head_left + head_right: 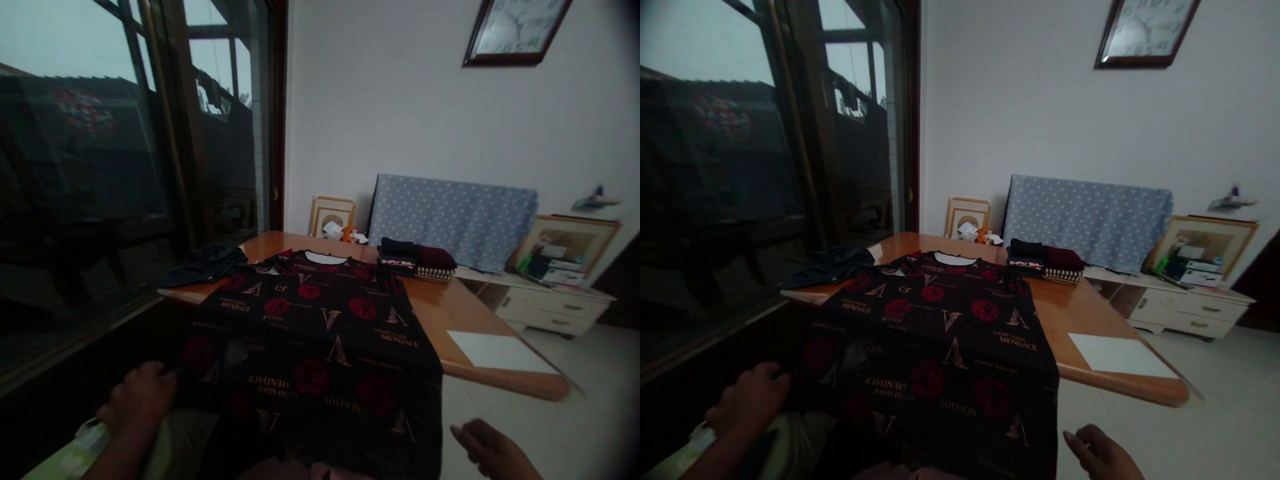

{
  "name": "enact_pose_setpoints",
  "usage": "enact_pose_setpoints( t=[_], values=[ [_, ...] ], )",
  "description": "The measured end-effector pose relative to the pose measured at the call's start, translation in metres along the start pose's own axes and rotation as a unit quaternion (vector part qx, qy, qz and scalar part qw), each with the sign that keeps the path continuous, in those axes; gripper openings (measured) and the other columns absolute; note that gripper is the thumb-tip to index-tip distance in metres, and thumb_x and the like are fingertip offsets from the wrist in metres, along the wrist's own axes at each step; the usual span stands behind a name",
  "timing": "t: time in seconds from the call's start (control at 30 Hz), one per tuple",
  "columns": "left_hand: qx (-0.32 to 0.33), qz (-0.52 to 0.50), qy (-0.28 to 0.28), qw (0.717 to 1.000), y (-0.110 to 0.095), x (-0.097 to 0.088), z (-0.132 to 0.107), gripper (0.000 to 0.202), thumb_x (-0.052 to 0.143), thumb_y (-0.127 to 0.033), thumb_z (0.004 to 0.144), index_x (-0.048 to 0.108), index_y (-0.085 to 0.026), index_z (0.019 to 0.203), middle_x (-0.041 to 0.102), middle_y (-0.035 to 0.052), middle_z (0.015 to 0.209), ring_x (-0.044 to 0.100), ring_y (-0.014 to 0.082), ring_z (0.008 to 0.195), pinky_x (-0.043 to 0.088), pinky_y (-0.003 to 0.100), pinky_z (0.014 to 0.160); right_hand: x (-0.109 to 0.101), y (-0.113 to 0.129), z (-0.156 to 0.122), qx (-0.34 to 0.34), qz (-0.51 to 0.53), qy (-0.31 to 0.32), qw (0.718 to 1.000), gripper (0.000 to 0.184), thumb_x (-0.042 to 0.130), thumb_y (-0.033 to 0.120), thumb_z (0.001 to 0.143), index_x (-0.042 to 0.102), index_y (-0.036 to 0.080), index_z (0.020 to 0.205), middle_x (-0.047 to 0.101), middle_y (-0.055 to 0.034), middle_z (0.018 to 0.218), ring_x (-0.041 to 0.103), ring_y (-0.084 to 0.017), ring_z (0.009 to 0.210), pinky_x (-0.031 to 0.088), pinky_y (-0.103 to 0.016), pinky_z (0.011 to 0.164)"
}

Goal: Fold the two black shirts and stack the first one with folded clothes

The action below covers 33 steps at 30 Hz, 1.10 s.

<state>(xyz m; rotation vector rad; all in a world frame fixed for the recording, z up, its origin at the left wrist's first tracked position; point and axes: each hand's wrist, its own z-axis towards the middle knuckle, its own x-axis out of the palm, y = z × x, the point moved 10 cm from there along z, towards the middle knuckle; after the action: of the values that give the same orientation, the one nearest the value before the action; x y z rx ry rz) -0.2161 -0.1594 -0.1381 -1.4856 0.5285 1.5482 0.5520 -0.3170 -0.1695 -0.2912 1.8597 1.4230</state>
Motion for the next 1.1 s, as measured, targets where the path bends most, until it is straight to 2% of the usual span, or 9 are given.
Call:
enact_pose_setpoints(
  t=[0.1,0.2,0.3,0.37,0.43,0.57,0.77,0.97,1.1],
  values=[
    [0.115,-0.019,-0.062,0.991,-0.083,-0.026,-0.004,0.044,0.038,-0.043,0.090,0.063,-0.019,0.117,0.064,0.0165,0.117,0.059,0.0396,0.107,0.047,0.052,0.083,-0.026,0.036,0.025,-0.037,-0.036,-0.041,0.998,0.044,0.052,0.070,0.078,0.063,0.028,0.071,0.069,-0.0034,0.069,0.066,-0.025,0.069,0.052,-0.035,0.067],
    [0.262,-0.078,-0.114,0.955,-0.182,-0.053,-0.019,0.041,0.035,-0.043,0.095,0.064,-0.018,0.112,0.066,0.0120,0.119,0.059,0.0311,0.111,0.045,0.045,0.095,-0.040,0.099,0.043,-0.114,-0.047,-0.112,0.986,0.043,0.049,0.065,0.085,0.068,0.027,0.088,0.073,-0.0041,0.087,0.068,-0.025,0.085,0.052,-0.034,0.074],
    [0.384,-0.119,-0.092,0.911,-0.267,-0.054,-0.038,0.046,0.034,-0.046,0.098,0.062,-0.019,0.122,0.062,0.0103,0.132,0.053,0.0261,0.125,0.037,0.041,0.108,-0.018,0.166,0.055,-0.221,-0.063,-0.122,0.966,0.040,0.046,0.057,0.091,0.069,0.026,0.102,0.070,-0.0064,0.104,0.066,-0.024,0.097,0.051,-0.035,0.087],
    [0.438,-0.112,-0.053,0.890,-0.303,-0.039,-0.049,0.053,0.035,-0.051,0.098,0.057,-0.021,0.135,0.053,0.0088,0.145,0.043,0.0265,0.138,0.031,0.043,0.114,0.003,0.194,0.061,-0.273,-0.093,-0.119,0.950,0.040,0.047,0.052,0.092,0.067,0.025,0.115,0.067,-0.0083,0.118,0.061,-0.025,0.110,0.047,-0.038,0.097],
    [0.463,-0.086,-0.007,0.882,-0.320,-0.016,-0.055,0.058,0.036,-0.055,0.097,0.051,-0.024,0.143,0.045,0.0068,0.153,0.033,0.0278,0.145,0.026,0.047,0.116,0.021,0.203,0.066,-0.291,-0.136,-0.105,0.941,0.039,0.050,0.048,0.092,0.067,0.025,0.119,0.064,-0.0095,0.124,0.058,-0.027,0.117,0.044,-0.042,0.102],
    [0.464,-0.046,0.042,0.884,-0.315,0.016,-0.054,0.062,0.037,-0.059,0.095,0.045,-0.029,0.149,0.038,0.0036,0.157,0.026,0.0276,0.148,0.016,0.051,0.120,0.029,0.192,0.072,-0.262,-0.174,-0.078,0.946,0.033,0.052,0.043,0.092,0.070,0.027,0.114,0.066,-0.0097,0.122,0.058,-0.029,0.115,0.042,-0.046,0.101],
    [0.435,-0.048,0.081,0.895,-0.328,0.015,-0.035,0.064,0.042,-0.063,0.090,0.057,-0.025,0.139,0.050,0.0080,0.149,0.038,0.0306,0.142,0.023,0.049,0.118,0.004,0.182,0.093,-0.204,-0.052,-0.015,0.977,0.035,0.050,0.053,0.092,0.072,0.027,0.101,0.071,-0.0054,0.108,0.065,-0.024,0.103,0.048,-0.036,0.091],
    [0.482,-0.145,0.115,0.856,-0.428,-0.009,-0.042,0.044,0.047,-0.051,0.092,0.065,-0.025,0.123,0.061,0.0063,0.135,0.052,0.0271,0.127,0.035,0.042,0.110,-0.036,0.180,0.172,-0.136,0.106,-0.037,0.984,0.043,0.051,0.059,0.087,0.068,0.020,0.091,0.072,-0.0052,0.087,0.066,-0.023,0.084,0.050,-0.031,0.073],
    [0.529,-0.186,0.135,0.817,-0.511,-0.005,-0.060,0.037,0.046,-0.043,0.094,0.067,-0.023,0.117,0.066,0.0086,0.121,0.057,0.0257,0.117,0.039,0.040,0.105,-0.055,0.182,0.237,-0.107,0.139,-0.067,0.982,0.038,0.057,0.054,0.082,0.067,0.018,0.086,0.070,-0.0060,0.083,0.063,-0.021,0.078,0.047,-0.028,0.066]
  ],
)
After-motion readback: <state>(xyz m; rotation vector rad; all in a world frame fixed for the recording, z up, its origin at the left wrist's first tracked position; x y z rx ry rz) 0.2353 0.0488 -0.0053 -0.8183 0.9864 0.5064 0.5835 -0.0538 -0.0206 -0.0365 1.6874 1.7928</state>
